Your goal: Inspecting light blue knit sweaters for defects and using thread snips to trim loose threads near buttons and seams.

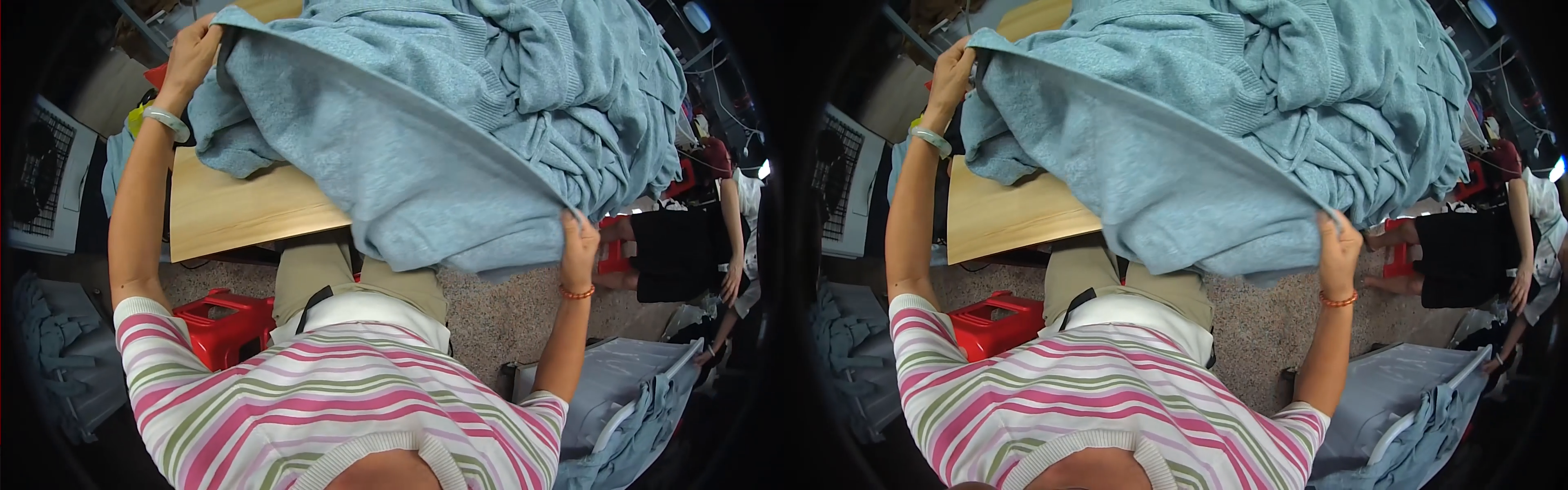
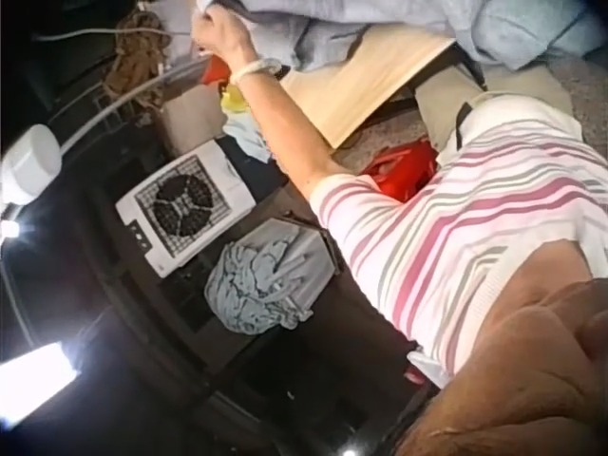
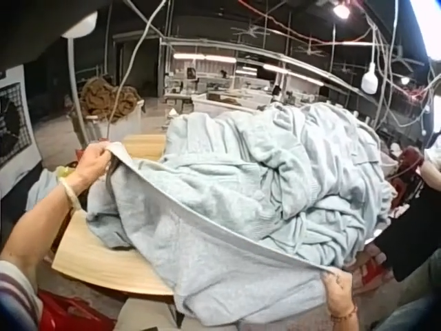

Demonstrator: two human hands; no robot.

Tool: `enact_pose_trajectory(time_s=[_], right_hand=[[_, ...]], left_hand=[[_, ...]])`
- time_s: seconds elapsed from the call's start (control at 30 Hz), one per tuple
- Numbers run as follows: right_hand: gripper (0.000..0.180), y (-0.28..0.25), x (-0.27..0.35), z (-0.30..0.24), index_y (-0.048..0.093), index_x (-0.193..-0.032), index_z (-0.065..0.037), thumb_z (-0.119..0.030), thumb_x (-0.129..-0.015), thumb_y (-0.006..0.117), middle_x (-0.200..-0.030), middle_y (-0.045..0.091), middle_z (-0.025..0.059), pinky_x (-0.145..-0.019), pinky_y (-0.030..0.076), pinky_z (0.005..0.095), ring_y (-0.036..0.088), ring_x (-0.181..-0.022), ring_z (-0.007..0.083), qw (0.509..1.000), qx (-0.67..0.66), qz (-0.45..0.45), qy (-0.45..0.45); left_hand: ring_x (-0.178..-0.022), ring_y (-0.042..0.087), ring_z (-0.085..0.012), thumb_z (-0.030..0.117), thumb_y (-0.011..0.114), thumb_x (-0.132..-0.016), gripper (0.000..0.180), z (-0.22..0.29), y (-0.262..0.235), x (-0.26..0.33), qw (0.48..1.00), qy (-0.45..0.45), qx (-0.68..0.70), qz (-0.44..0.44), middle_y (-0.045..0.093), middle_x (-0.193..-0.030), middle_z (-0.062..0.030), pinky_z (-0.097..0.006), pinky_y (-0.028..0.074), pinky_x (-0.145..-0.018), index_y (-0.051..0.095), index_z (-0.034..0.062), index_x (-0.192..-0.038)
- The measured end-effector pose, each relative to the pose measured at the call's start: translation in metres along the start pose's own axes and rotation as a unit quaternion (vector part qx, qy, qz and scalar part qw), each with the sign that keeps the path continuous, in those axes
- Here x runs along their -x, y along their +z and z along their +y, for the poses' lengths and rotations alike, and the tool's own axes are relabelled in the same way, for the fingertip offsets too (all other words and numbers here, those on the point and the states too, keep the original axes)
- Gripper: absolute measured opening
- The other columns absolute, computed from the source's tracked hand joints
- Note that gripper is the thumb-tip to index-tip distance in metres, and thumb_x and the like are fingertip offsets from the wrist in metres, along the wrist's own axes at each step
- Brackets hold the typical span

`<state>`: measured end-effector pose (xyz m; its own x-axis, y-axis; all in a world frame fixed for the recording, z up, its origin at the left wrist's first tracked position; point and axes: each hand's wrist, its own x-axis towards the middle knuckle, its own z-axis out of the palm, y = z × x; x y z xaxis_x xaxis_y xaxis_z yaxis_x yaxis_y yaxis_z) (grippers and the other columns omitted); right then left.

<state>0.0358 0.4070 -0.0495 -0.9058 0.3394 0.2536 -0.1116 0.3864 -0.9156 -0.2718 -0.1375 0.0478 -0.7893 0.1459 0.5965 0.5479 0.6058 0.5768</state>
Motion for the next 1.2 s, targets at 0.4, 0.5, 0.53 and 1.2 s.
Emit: enact_pose_trajectory(time_s=[0.4,0.5,0.53,1.2], right_hand=[[0.018,0.003,0.044,-0.042,0.070,-0.091,0.004,-0.012,-0.083,0.066,-0.066,0.059,0.0008,-0.051,0.037,0.0250,0.046,-0.057,0.0066,0.990,0.043,-0.124,-0.058],[0.017,0.038,0.055,-0.083,0.072,-0.093,0.002,-0.011,-0.085,0.066,-0.077,0.069,0.0116,-0.058,0.049,0.0267,0.065,-0.065,0.0142,0.942,-0.069,-0.320,-0.074],[0.017,0.050,0.054,-0.091,0.071,-0.095,0.002,-0.011,-0.085,0.066,-0.081,0.071,0.0135,-0.061,0.051,0.0273,0.068,-0.070,0.0165,0.920,-0.100,-0.372,-0.066],[0.016,0.101,0.009,-0.079,0.070,-0.091,0.001,-0.012,-0.082,0.076,-0.077,0.068,0.0041,-0.062,0.046,0.0245,0.058,-0.070,0.0062,0.842,-0.001,-0.535,0.070]], left_hand=[[-0.084,0.062,-0.0123,0.017,0.049,-0.095,0.029,-0.030,-0.034,-0.001,0.994,-0.107,0.036,-0.003,0.069,-0.093,-0.0040,-0.027,0.048,-0.076,0.064,-0.0018,-0.112],[-0.086,0.066,-0.0202,0.010,0.055,-0.088,0.024,-0.065,-0.073,0.059,0.995,-0.030,-0.086,0.036,0.071,-0.093,-0.0097,-0.031,0.050,-0.082,0.068,-0.0004,-0.106],[-0.091,0.068,-0.0272,0.004,0.057,-0.082,0.025,-0.073,-0.081,0.084,0.972,-0.060,-0.226,0.004,0.071,-0.095,-0.0163,-0.034,0.050,-0.086,0.068,0.0000,-0.103],[-0.058,0.056,-0.0058,0.010,0.073,-0.081,0.014,0.130,-0.079,0.233,0.840,-0.238,0.321,-0.367,0.065,-0.070,-0.0035,-0.022,0.039,-0.051,0.067,-0.0020,-0.085]])
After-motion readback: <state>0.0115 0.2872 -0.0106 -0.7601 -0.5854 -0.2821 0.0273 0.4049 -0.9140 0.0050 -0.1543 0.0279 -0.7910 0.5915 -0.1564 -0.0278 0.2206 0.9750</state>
